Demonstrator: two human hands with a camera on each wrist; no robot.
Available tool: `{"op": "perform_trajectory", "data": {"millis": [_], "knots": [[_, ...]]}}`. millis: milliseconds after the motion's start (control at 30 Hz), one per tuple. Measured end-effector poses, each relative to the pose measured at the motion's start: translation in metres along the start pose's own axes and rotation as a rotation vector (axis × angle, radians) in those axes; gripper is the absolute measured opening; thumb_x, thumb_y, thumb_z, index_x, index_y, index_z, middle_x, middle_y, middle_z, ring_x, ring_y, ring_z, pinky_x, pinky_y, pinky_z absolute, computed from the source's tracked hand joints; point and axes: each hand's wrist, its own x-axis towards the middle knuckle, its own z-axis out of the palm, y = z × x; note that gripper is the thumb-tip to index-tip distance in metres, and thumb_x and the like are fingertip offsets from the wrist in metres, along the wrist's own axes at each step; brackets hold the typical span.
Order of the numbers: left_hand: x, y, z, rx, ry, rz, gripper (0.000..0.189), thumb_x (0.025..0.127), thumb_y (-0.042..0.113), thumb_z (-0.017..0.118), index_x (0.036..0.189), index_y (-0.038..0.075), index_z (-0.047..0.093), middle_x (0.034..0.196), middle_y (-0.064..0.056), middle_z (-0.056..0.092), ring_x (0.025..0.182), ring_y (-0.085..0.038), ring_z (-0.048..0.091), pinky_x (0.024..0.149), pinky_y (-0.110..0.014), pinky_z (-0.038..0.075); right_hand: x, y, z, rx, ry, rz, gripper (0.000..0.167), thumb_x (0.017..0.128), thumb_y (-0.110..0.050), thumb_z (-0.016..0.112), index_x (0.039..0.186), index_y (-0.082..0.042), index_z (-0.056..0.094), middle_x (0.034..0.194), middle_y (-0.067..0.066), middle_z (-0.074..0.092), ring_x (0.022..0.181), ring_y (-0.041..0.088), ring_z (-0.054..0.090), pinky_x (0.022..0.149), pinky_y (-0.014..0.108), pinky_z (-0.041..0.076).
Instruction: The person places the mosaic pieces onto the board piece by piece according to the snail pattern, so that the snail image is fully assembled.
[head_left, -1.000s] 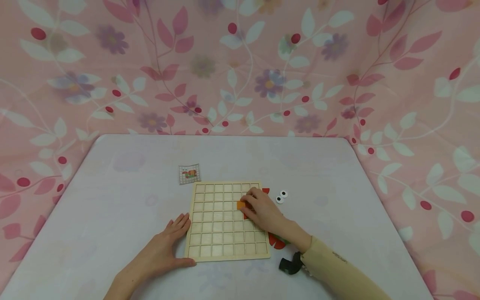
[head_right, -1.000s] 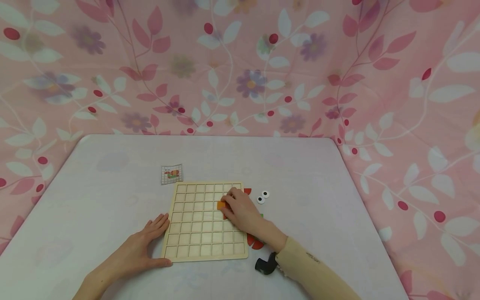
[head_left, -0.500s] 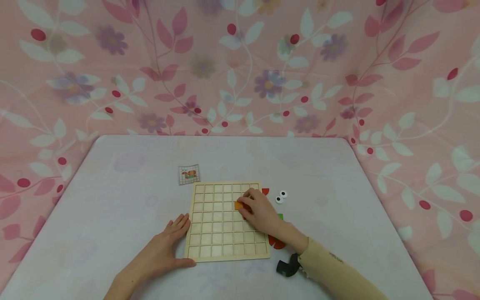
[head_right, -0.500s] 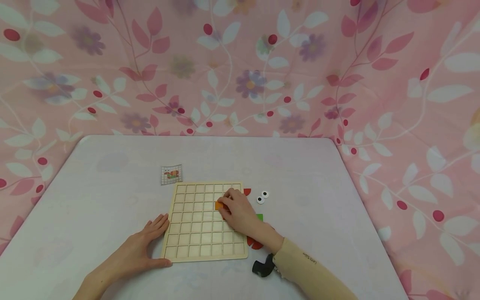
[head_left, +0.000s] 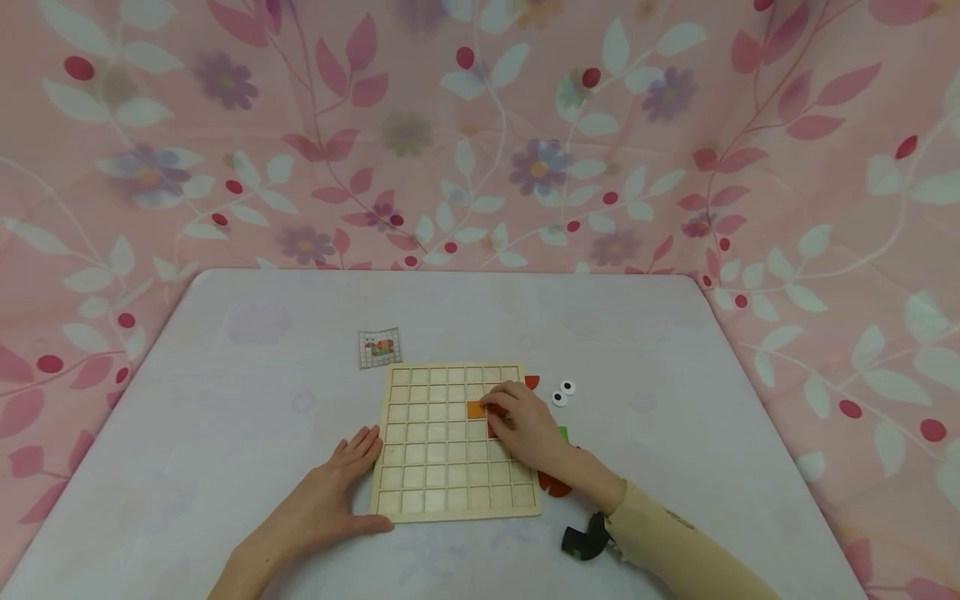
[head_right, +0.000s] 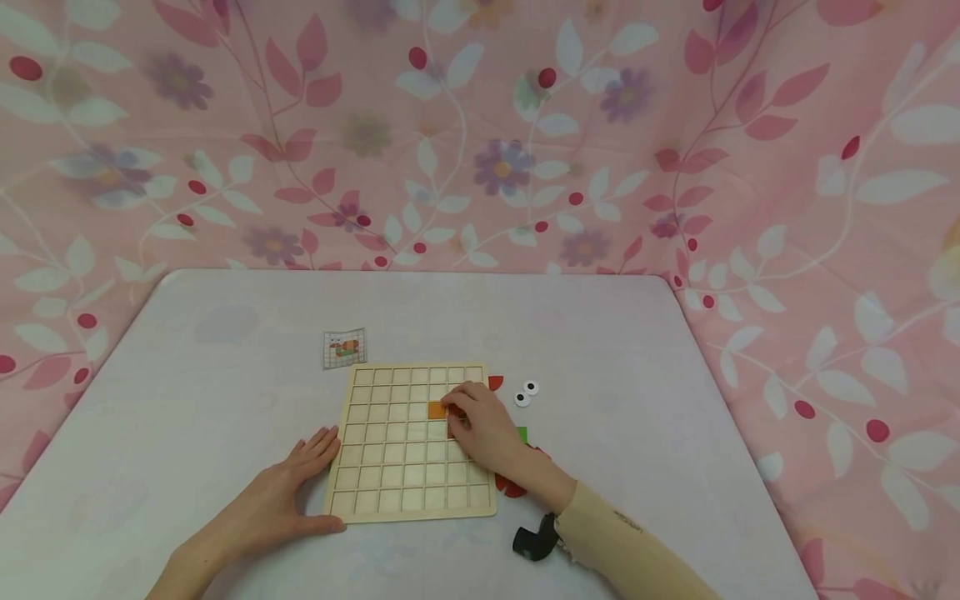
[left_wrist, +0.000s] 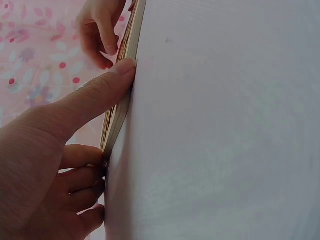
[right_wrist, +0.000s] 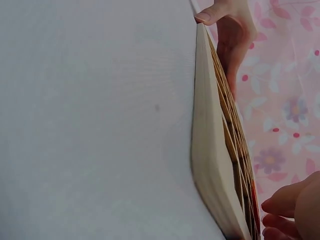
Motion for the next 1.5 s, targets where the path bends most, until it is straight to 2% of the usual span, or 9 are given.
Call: {"op": "perform_trajectory", "data": {"millis": [367,600,767,967,1200,1500], "knots": [[0.0,0.0,0.0,0.005,0.004,0.003,0.115,0.066,0.066,0.081,0.149,-0.002,0.041,0.16,-0.015,0.034,0.149,-0.032,0.03,0.118,-0.054,0.025,-0.032,0.014,-0.027,0.037,0.034,0.102,0.03,0.086,-0.004,0.075,0.115,-0.008,0.07,0.106,-0.001,0.067,0.09,0.011,0.056,0.073,0.024,0.057],[-0.001,0.0,0.0,0.009,0.023,0.012,0.114,0.065,0.065,0.082,0.148,-0.003,0.043,0.159,-0.015,0.036,0.149,-0.031,0.031,0.12,-0.046,0.024,-0.051,0.026,-0.039,0.008,0.063,0.156,0.031,0.083,-0.003,0.078,0.112,-0.01,0.07,0.104,-0.003,0.067,0.089,0.011,0.058,0.076,0.026,0.058],[-0.001,0.0,0.001,0.016,0.031,0.014,0.113,0.065,0.065,0.082,0.148,-0.002,0.044,0.159,-0.015,0.036,0.148,-0.033,0.032,0.117,-0.053,0.027,-0.058,0.029,-0.045,-0.004,0.06,0.154,0.029,0.082,-0.003,0.08,0.108,-0.011,0.071,0.101,-0.004,0.068,0.088,0.01,0.054,0.074,0.026,0.054],[0.0,0.0,0.0,0.009,0.014,0.003,0.114,0.066,0.066,0.081,0.149,-0.002,0.042,0.159,-0.015,0.035,0.149,-0.032,0.031,0.117,-0.054,0.026,-0.063,0.027,-0.054,-0.014,-0.014,0.167,0.026,0.083,-0.006,0.079,0.107,-0.013,0.073,0.103,-0.006,0.069,0.092,0.009,0.052,0.076,0.026,0.053],[-0.001,0.001,0.0,0.003,0.018,0.008,0.114,0.066,0.066,0.081,0.149,-0.002,0.042,0.159,-0.015,0.035,0.149,-0.033,0.031,0.117,-0.055,0.026,-0.067,0.027,-0.058,0.011,-0.074,0.115,0.03,0.082,-0.008,0.081,0.11,-0.013,0.073,0.11,-0.005,0.069,0.094,0.008,0.05,0.074,0.023,0.051],[-0.001,0.0,0.001,-0.008,0.022,0.007,0.113,0.066,0.065,0.081,0.149,-0.001,0.042,0.16,-0.014,0.035,0.149,-0.031,0.03,0.12,-0.045,0.024,-0.066,0.03,-0.055,-0.023,-0.054,0.104,0.031,0.08,-0.012,0.084,0.109,-0.015,0.074,0.107,-0.006,0.068,0.093,0.007,0.048,0.075,0.026,0.048]]}}
